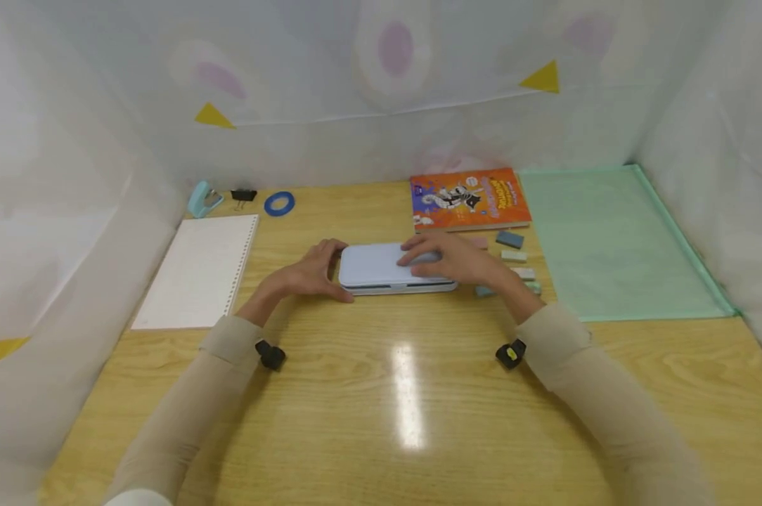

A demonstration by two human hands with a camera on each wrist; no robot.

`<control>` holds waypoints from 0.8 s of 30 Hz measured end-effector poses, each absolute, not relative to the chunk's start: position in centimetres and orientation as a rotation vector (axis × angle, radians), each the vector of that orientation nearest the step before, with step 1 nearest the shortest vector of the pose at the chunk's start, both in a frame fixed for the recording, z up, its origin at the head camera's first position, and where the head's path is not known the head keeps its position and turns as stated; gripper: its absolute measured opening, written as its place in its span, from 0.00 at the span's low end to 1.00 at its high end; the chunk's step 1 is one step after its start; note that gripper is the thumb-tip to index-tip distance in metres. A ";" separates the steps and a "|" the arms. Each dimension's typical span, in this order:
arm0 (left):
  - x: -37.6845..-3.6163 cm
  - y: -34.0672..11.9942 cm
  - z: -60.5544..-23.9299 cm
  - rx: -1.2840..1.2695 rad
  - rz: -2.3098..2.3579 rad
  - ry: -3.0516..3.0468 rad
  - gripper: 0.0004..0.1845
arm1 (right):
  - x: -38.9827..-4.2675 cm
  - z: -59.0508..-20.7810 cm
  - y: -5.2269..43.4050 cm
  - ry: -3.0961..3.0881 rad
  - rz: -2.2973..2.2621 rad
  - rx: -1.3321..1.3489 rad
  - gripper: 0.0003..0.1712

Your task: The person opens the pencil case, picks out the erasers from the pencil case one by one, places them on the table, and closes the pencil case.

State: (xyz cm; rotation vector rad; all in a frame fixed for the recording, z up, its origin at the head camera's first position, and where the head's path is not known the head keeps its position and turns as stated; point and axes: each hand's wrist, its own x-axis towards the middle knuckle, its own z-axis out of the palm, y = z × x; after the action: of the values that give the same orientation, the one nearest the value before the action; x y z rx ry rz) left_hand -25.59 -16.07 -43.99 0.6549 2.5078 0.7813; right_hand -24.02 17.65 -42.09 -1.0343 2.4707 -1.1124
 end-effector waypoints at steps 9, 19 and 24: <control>-25.5 -15.9 -43.7 0.674 0.766 2.518 0.55 | -23.4 -42.2 16.7 2.529 -1.037 -1.028 0.16; -25.4 -15.9 -44.3 0.693 0.773 2.529 0.55 | -22.5 -41.7 16.3 2.566 -1.002 -1.046 0.14; -24.9 -16.3 -44.6 0.699 0.790 2.527 0.55 | -22.1 -42.7 17.2 2.591 -0.945 -1.135 0.19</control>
State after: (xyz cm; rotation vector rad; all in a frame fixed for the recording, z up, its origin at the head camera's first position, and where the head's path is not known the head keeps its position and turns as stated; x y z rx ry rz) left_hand -24.91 -16.26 -44.61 0.6987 2.5271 0.7897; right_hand -22.06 17.21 -42.68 -1.1345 2.5913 -0.9446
